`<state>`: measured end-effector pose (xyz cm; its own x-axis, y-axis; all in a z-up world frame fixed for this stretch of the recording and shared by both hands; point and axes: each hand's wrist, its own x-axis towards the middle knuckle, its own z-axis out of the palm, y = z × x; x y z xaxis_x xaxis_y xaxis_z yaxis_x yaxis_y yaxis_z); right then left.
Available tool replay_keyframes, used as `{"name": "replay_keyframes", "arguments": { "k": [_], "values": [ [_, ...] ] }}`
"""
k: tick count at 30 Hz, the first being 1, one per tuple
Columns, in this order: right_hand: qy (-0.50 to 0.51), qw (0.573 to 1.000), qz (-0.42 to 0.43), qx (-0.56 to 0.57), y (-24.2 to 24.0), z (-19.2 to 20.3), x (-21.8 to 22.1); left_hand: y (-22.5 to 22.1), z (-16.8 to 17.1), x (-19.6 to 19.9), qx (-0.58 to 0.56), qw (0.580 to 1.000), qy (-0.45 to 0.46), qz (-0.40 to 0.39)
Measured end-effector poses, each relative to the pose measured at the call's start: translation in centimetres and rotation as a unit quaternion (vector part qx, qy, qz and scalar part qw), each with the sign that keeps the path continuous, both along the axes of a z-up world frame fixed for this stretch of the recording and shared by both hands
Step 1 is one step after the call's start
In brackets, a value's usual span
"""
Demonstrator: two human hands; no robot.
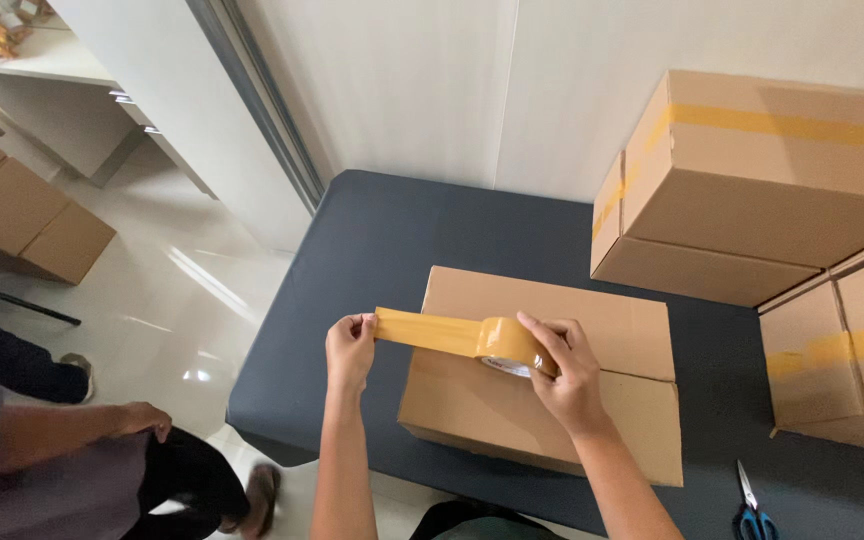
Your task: The person unfolds a flat cardboard box into a rectangular shape, closes the bottom flaps, and applies adhesive tape with their hands and scissors to seal the bottom of the box before setting it aside.
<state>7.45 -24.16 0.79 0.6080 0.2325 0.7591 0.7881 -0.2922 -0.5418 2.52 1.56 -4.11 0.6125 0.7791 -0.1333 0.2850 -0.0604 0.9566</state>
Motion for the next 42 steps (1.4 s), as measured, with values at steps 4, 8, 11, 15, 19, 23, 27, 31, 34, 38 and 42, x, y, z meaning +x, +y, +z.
{"name": "replay_keyframes", "arguments": {
  "k": [4, 8, 11, 15, 19, 23, 27, 31, 34, 38, 42],
  "values": [
    [-0.001, 1.0, 0.002, 0.002, 0.0, -0.5, 0.4, -0.4, 1.4, -0.2, -0.016, 1.0, 0.016, -0.01],
    [0.028, 1.0, 0.013, 0.003, -0.1, -1.0, 0.6, -0.3, 0.2, 0.2, -0.023, 0.999, 0.028, -0.02],
    [0.051, 0.998, 0.012, -0.018, -0.4, -1.6, 0.8, -0.3, -1.3, 0.6, -0.034, 0.999, 0.024, -0.025],
    [0.075, 0.997, 0.007, -0.021, -0.6, -3.0, 1.2, 0.3, -5.9, 1.3, -0.025, 0.998, 0.028, -0.049],
    [0.076, 0.997, 0.008, -0.018, -0.5, -2.5, 0.9, -0.2, -10.3, 2.3, -0.043, 0.996, 0.015, -0.075],
    [0.108, 0.994, 0.01, 0.002, -0.3, -1.2, 0.4, -1.3, -10.4, 2.2, -0.031, 0.989, 0.021, -0.146],
    [0.11, 0.994, 0.005, 0.02, 0.0, -1.9, 0.7, -4.0, -6.5, 0.3, -0.117, 0.983, 0.025, -0.141],
    [0.116, 0.993, 0.011, 0.019, 0.0, -1.6, 0.8, -1.3, -12.5, 2.1, 0.021, 0.984, 0.005, -0.179],
    [0.098, 0.995, 0.004, 0.021, 0.0, -1.4, 0.7, -4.4, -0.7, -1.3, -0.008, 0.991, -0.04, -0.13],
    [0.112, 0.994, 0.005, 0.013, 0.1, -1.7, 0.9, -4.6, 1.6, -1.9, -0.14, 0.937, -0.054, -0.316],
    [0.084, 0.996, 0.009, 0.001, -0.1, -1.9, 1.0, -3.5, -1.3, -2.2, -0.136, 0.925, 0.054, -0.35]
  ]
}}
